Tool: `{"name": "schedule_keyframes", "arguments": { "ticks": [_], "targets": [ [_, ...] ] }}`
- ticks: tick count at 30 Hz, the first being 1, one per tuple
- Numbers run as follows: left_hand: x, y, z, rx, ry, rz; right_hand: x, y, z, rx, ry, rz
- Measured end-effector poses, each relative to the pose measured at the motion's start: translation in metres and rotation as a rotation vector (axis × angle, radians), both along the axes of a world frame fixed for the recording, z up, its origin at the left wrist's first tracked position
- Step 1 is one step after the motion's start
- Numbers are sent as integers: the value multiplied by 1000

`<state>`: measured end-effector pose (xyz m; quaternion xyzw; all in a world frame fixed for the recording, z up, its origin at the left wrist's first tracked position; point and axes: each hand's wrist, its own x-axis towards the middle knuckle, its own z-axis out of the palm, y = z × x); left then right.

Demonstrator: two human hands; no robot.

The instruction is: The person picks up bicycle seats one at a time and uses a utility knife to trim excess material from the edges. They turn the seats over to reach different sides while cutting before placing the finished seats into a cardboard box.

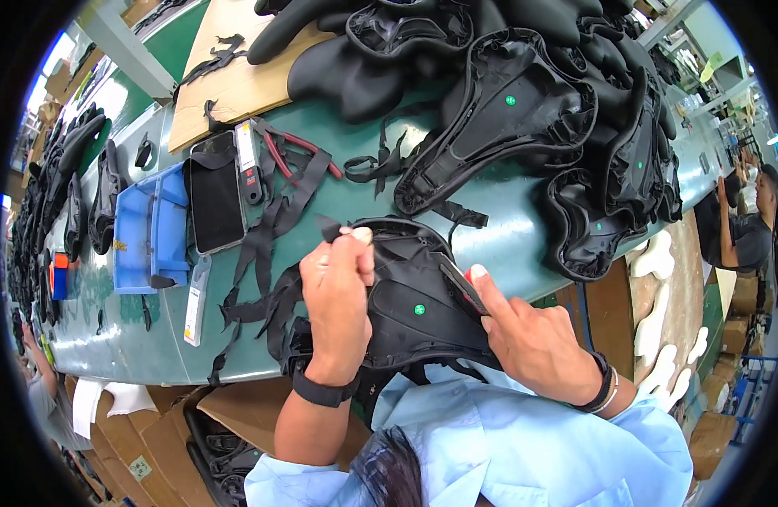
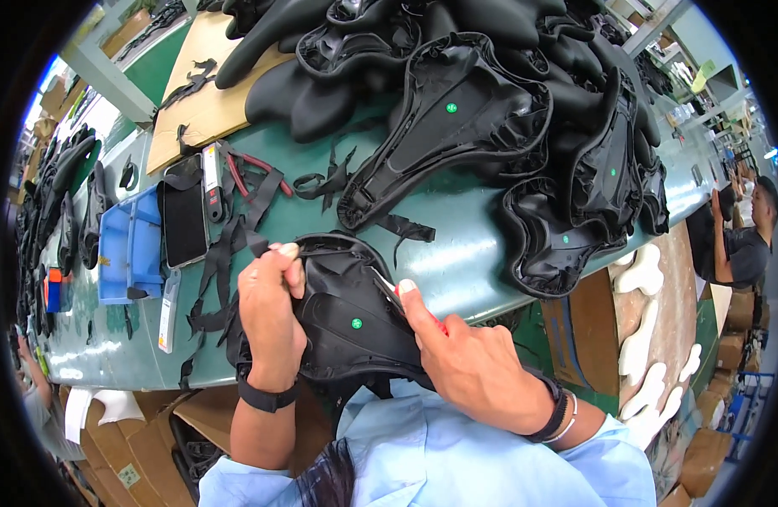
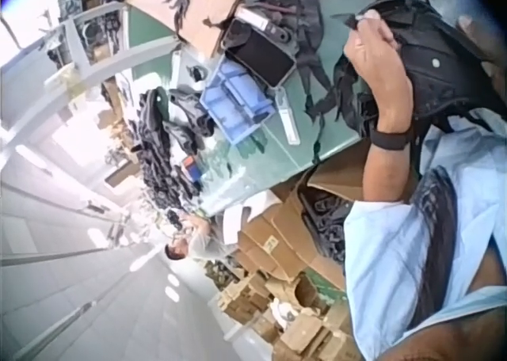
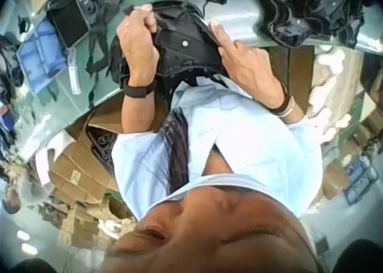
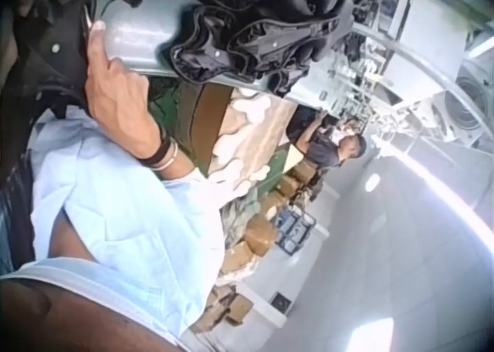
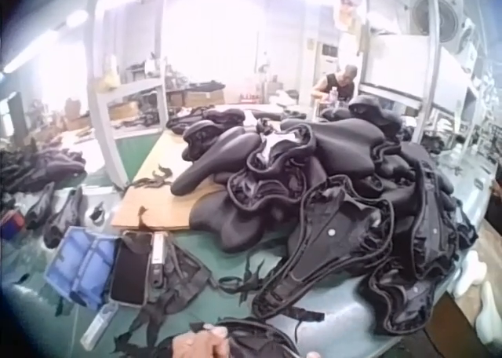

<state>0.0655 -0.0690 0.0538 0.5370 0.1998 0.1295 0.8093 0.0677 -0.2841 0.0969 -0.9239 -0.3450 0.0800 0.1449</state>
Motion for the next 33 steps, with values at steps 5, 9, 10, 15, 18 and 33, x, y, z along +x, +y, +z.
{"name": "schedule_keyframes", "arguments": {
  "ticks": [5, 9, 10, 15, 18, 33],
  "targets": [
    [-2, -6, -4, 230, 43, -16, 23, -9, 13, 217, -75, 3],
    [-2, -6, -10, 322, 10, -81, 37, 7, 9, 23, -141, 138],
    [-2, -7, -6, 321, 5, -85, 35, 6, 7, 4, -160, 133],
    [0, -4, 1, -94, -116, 253, 8, -5, 3, -59, -113, 67],
    [3, 36, -9, -188, -532, 418, -14, -14, 3, 16, 31, -44],
    [-51, 159, 43, 51, -131, 552, 23, -31, -12, 916, 202, -374]
  ]
}}
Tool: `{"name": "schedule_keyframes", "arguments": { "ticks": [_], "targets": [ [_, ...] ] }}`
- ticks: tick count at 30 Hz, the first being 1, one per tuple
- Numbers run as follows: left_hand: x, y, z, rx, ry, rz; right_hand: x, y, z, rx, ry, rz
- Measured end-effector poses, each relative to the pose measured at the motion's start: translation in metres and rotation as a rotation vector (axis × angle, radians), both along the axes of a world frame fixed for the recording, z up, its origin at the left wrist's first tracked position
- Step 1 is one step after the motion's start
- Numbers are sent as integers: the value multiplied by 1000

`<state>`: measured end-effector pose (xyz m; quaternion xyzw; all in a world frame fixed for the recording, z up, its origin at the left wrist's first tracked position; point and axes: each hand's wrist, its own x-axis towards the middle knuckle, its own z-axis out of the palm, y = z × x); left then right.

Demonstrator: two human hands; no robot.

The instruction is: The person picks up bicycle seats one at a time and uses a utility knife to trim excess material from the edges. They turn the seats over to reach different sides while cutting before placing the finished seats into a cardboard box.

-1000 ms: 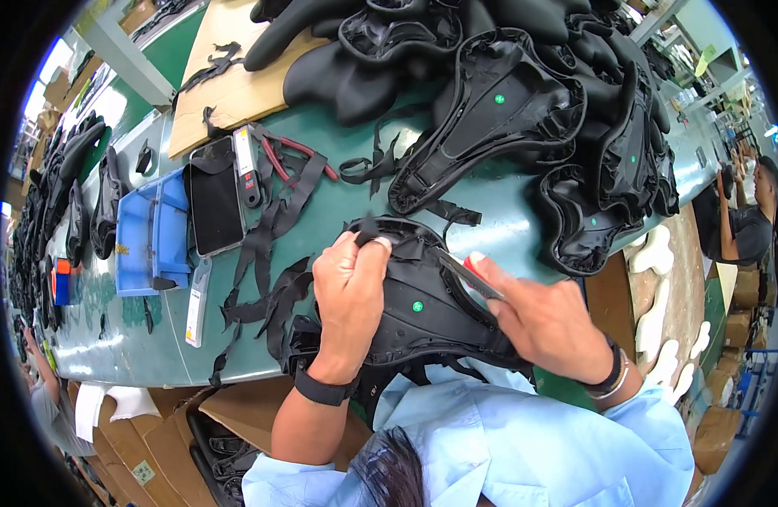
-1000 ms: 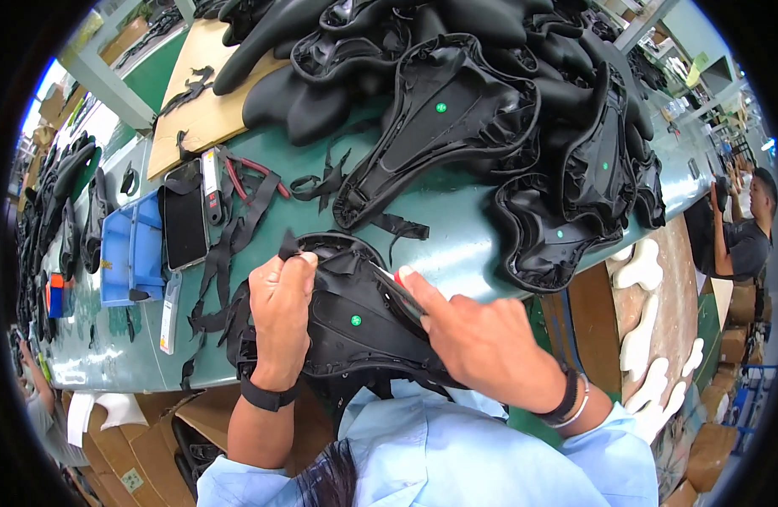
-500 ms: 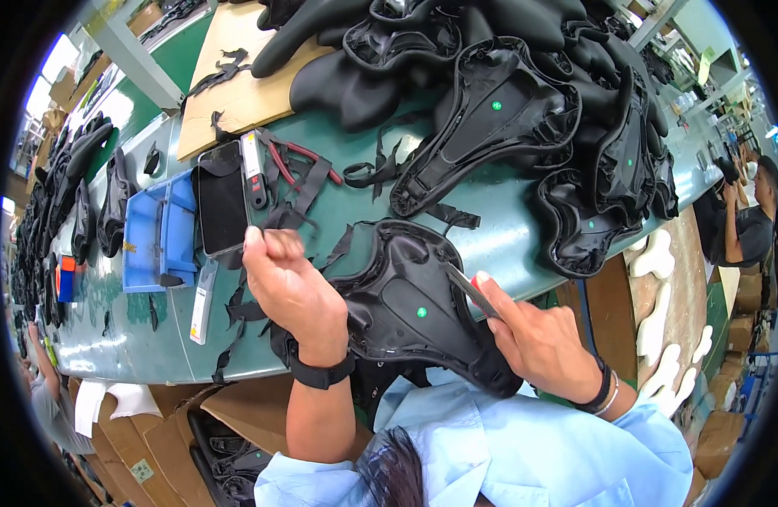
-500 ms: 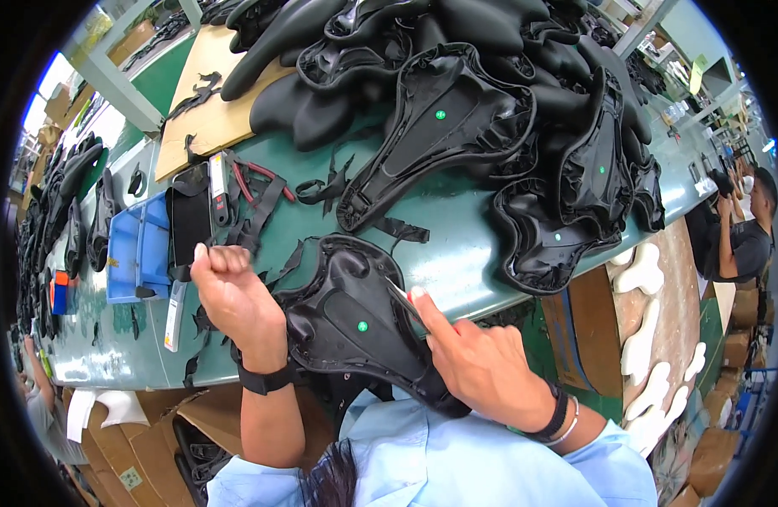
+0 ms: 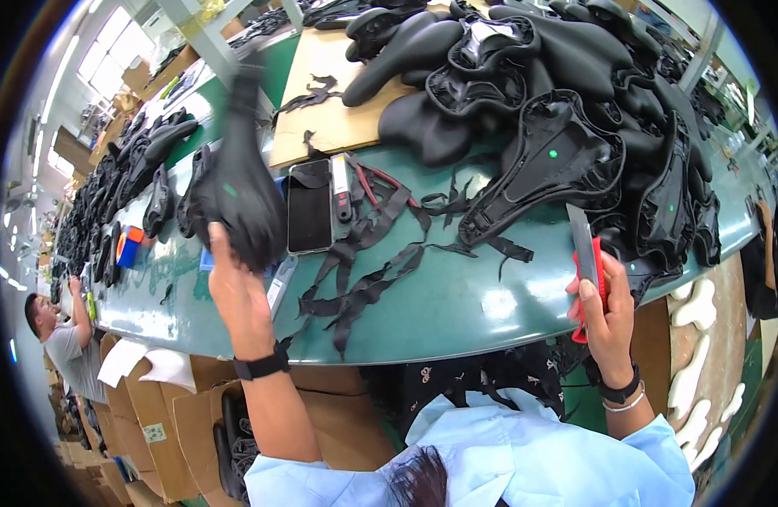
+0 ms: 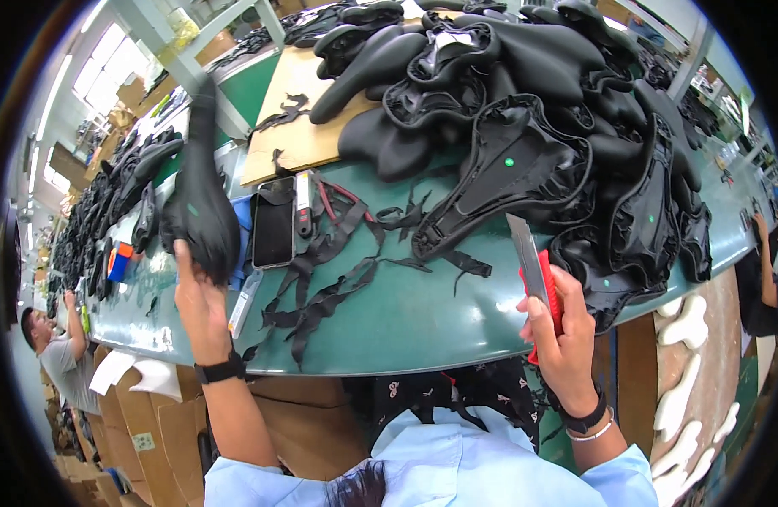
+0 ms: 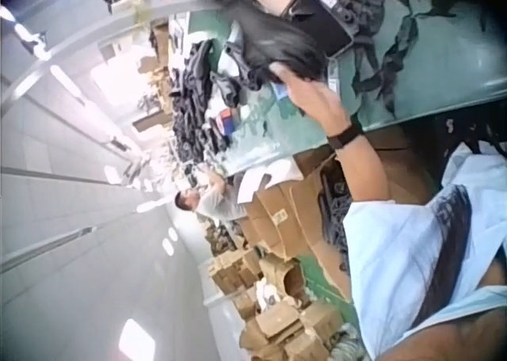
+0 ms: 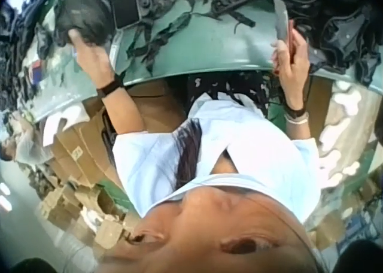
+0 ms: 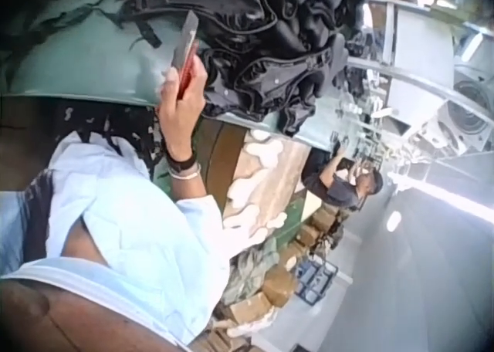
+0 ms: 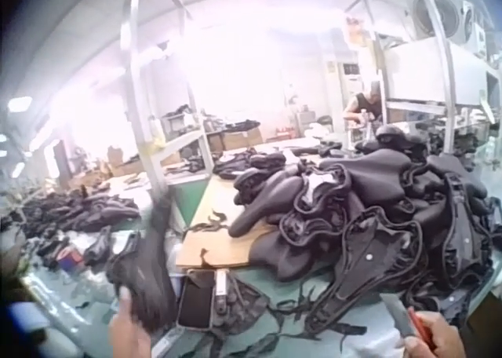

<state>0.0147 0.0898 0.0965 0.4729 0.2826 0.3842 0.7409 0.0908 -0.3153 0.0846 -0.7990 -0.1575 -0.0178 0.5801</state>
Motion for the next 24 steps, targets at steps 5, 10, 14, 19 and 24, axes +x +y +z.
{"name": "schedule_keyframes", "arguments": {
  "ticks": [5, 10, 14, 19, 24],
  "targets": [
    [70, -70, -1, 408, 191, -388, -3, 4, -13, 23, 127, 9],
    [144, -142, -26, 1188, 452, -648, -4, 9, -15, 78, 140, -19],
    [181, -165, -35, 862, 196, -1051, -3, -3, -30, -21, 105, -80],
    [156, -175, -18, 217, 285, -1095, 10, 5, -28, 128, 121, -78],
    [46, -222, -23, 163, 179, -607, 6, 17, -8, 75, 430, 141]
  ]
}}
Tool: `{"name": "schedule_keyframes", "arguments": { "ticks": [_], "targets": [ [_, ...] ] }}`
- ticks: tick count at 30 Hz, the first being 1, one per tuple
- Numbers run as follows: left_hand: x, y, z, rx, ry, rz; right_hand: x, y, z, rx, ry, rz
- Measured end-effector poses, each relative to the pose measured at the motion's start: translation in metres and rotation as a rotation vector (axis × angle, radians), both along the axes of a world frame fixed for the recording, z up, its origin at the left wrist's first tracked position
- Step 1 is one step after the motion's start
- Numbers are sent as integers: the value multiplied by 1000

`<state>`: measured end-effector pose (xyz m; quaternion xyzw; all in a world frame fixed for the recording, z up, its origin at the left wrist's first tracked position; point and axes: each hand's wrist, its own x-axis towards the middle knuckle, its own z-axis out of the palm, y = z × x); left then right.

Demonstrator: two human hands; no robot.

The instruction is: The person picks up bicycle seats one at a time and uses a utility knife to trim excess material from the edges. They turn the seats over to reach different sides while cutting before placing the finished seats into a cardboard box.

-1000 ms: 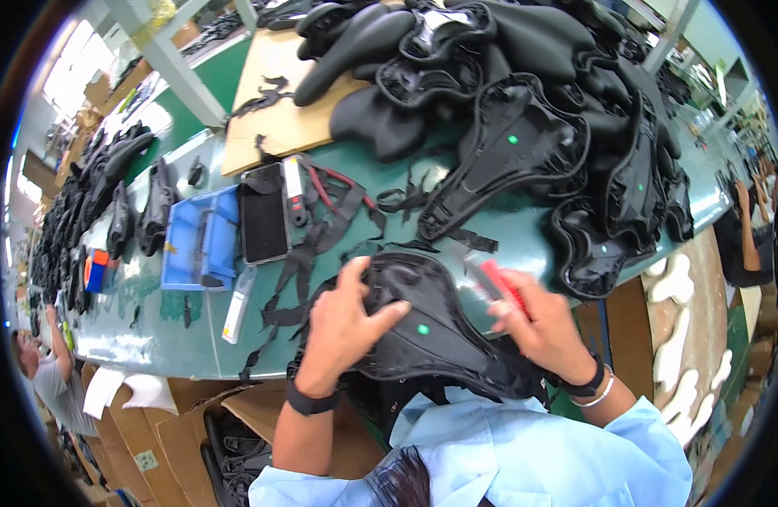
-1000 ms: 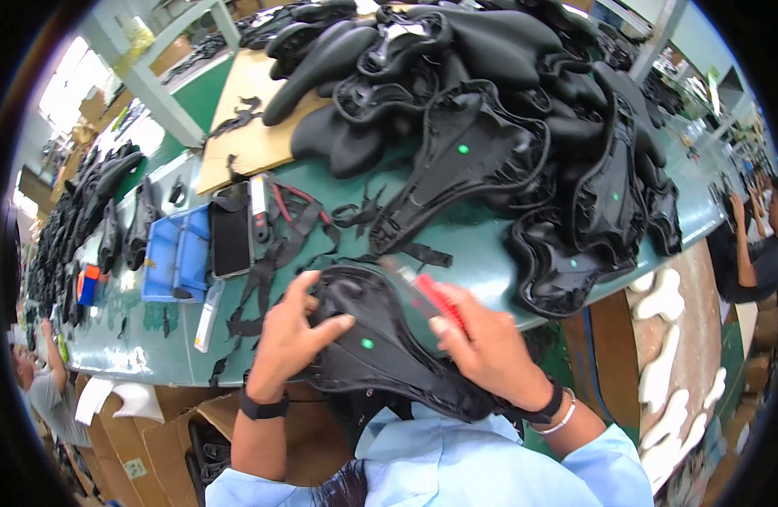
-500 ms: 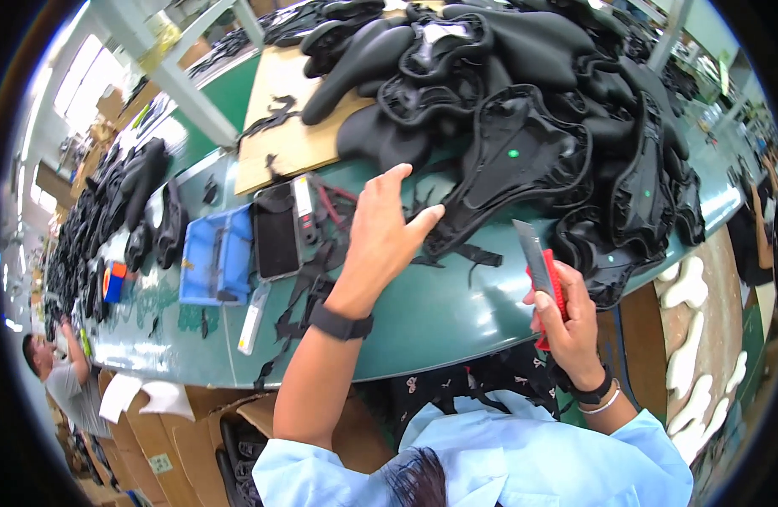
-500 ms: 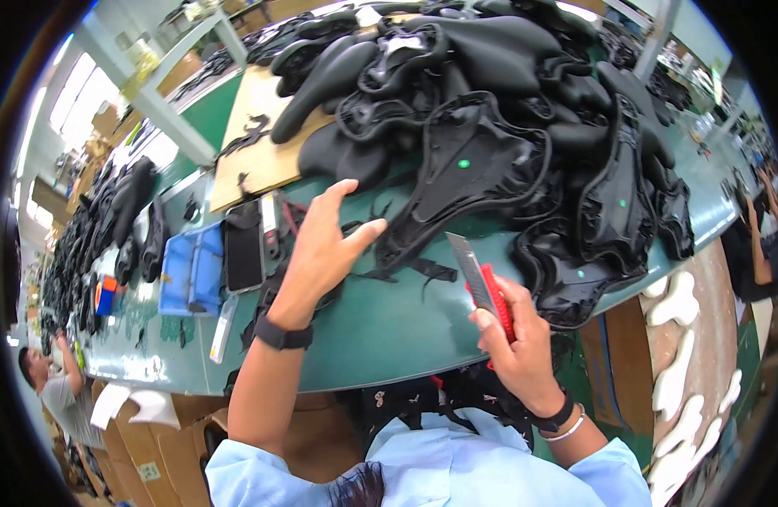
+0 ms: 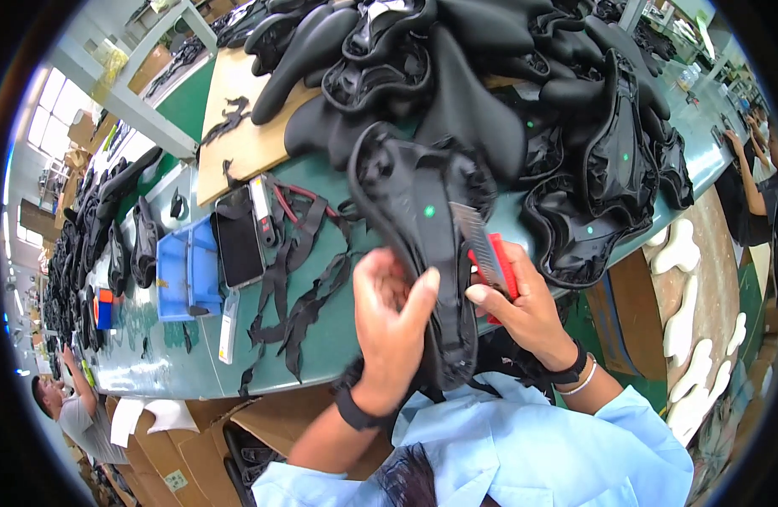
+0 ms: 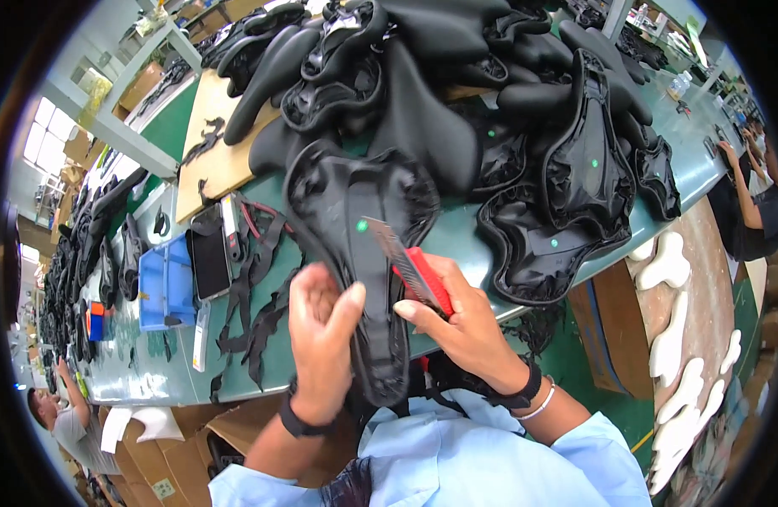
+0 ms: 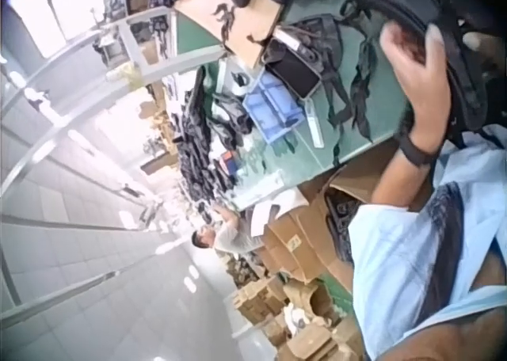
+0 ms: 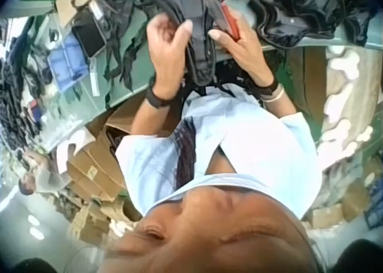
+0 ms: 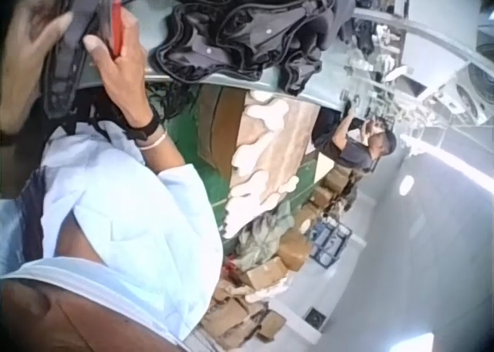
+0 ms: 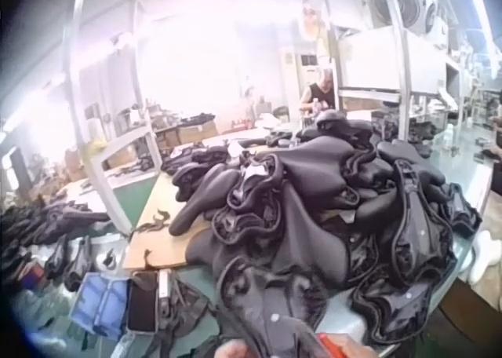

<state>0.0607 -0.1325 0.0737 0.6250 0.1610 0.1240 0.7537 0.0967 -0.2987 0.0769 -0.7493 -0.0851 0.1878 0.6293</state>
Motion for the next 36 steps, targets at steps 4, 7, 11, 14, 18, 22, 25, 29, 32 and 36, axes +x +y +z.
{"name": "schedule_keyframes", "arguments": {
  "ticks": [4, 7, 11, 14, 18, 22, 25, 29, 32, 36],
  "targets": [
    [-62, -26, -23, -258, 72, 105, 12, -2, -19, -22, -188, 193],
    [-74, 2, -23, -212, 677, -437, 24, -8, -24, -118, -41, 312],
    [-52, 2, 0, 787, -125, -148, 22, -11, -28, -122, -105, 293],
    [-20, 2, -15, 1042, -29, 21, 17, -12, -22, -269, -112, 171],
    [-12, -9, -26, 1042, 22, -33, 2, -22, -18, -229, -210, 103],
    [-10, -8, -28, 956, 68, 20, -7, -30, -6, -288, -267, 117],
    [-8, -5, -24, 869, 100, -33, -7, -32, -11, -397, -677, 138],
    [-15, -3, -26, 766, 74, 0, -1, -30, 6, -534, -641, 336],
    [-17, -2, -28, 730, 35, 18, 1, -20, 20, -763, -541, 550],
    [-17, -2, -27, 713, 24, 8, -13, -28, 30, -835, -544, 584]
  ]
}}
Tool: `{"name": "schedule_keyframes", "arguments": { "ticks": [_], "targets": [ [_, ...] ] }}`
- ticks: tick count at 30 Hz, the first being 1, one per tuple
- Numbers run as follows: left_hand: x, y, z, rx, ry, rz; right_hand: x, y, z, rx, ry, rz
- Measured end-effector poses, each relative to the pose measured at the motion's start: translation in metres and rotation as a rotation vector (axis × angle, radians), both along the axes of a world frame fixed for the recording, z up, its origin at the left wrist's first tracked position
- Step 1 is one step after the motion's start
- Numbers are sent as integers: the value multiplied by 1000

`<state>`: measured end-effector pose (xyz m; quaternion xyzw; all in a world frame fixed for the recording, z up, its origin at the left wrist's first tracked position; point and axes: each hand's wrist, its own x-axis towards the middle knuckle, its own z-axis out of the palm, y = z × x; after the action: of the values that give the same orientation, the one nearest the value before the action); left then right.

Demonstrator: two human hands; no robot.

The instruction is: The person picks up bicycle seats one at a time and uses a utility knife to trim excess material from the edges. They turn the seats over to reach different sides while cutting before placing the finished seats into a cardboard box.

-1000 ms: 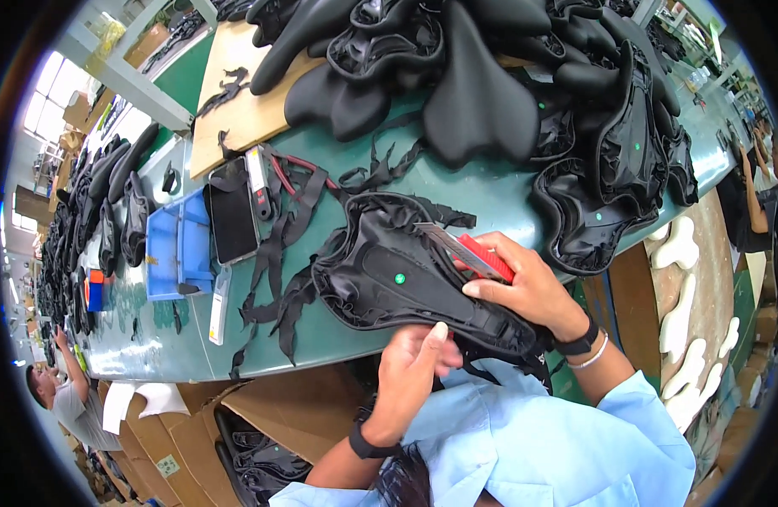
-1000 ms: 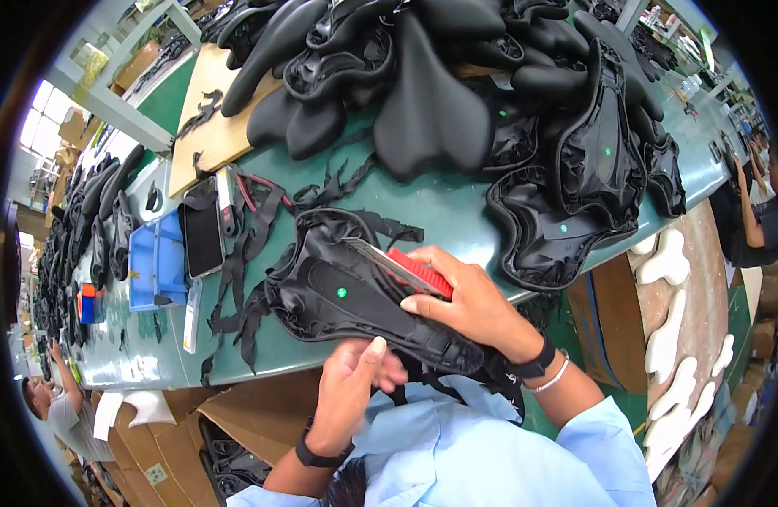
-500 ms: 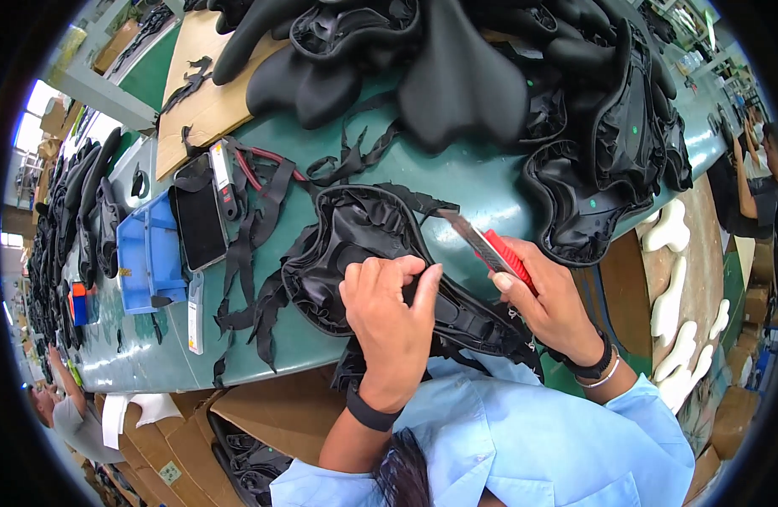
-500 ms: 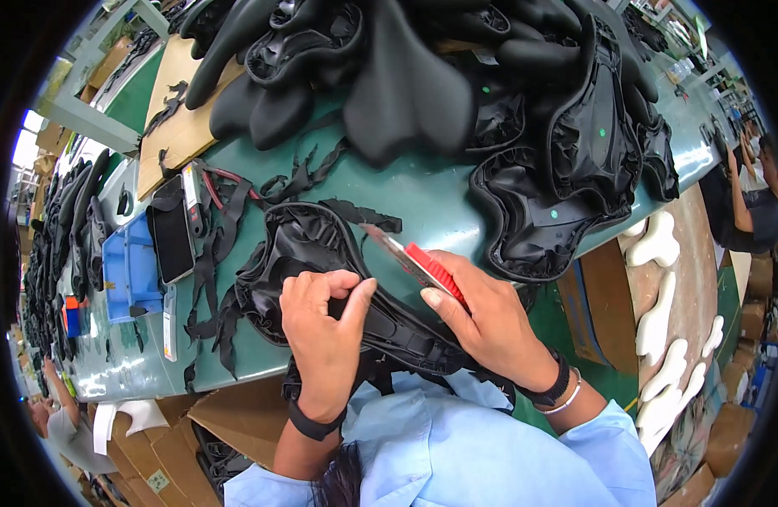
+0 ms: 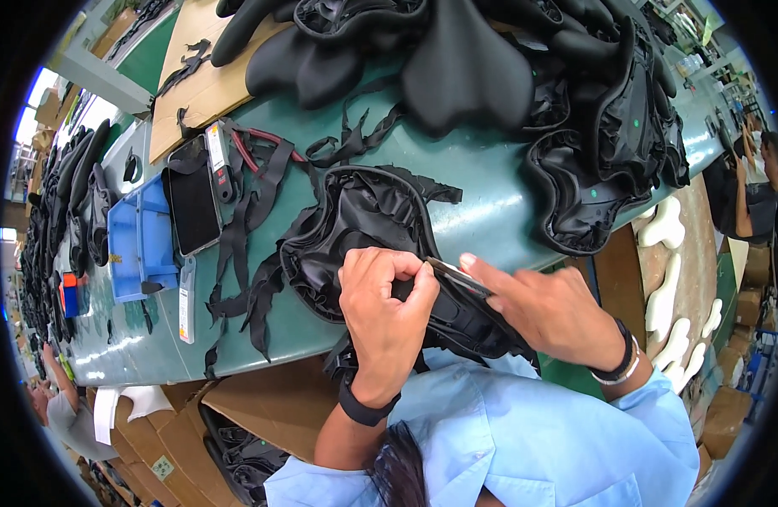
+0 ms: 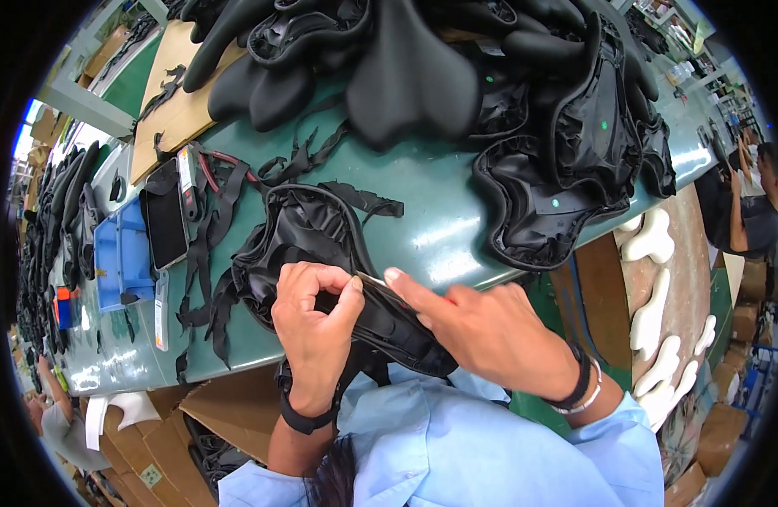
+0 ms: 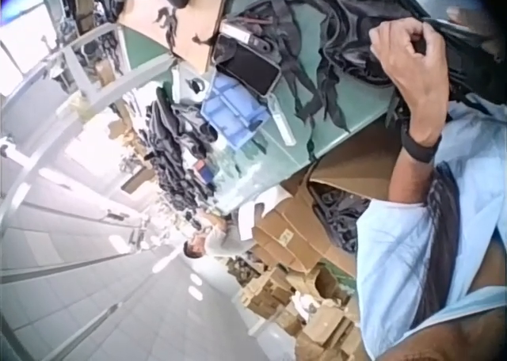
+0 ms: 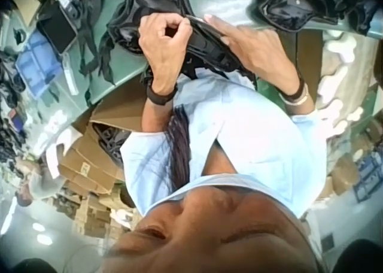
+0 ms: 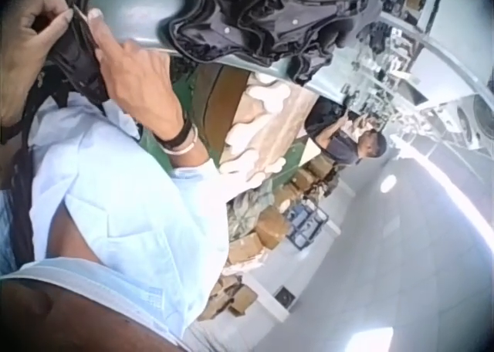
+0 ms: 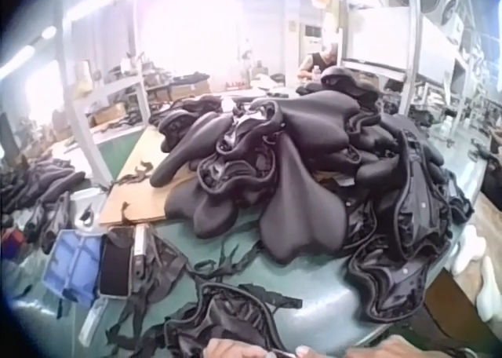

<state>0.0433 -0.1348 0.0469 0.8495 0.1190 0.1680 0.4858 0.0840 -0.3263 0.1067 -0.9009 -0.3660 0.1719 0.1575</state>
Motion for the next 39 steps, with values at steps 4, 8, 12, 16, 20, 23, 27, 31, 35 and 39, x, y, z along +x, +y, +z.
{"name": "schedule_keyframes", "arguments": {
  "ticks": [4, 8, 12, 16, 20, 23, 27, 31, 35, 39],
  "targets": [
    [3, 4, 2, -110, 0, -9, -31, -8, 9, -85, 42, -50],
    [0, 11, 1, -367, -21, 23, -59, -12, 20, -215, 17, -95],
    [-1, 11, 13, -1006, -98, 88, -78, -23, -2, 1, 36, -172],
    [-36, 33, 16, -326, -127, -1074, -66, -24, -19, 326, 195, -432],
    [-69, 49, 20, -83, 210, -1289, -56, -4, -51, 559, 478, -366],
    [-81, 40, 10, -676, 501, 12, -53, 1, -48, 647, 588, -355],
    [-61, 29, 2, -735, 352, 98, -64, 14, -47, 655, 372, -104],
    [-47, 72, 12, -526, 349, -140, -53, 1, -47, 755, 334, -411],
    [-20, 103, 55, 208, 376, -502, -20, -2, -46, 902, 174, -739],
    [-1, 88, 33, 609, 2, -636, -11, 21, -56, 761, 246, -500]
  ]
}}
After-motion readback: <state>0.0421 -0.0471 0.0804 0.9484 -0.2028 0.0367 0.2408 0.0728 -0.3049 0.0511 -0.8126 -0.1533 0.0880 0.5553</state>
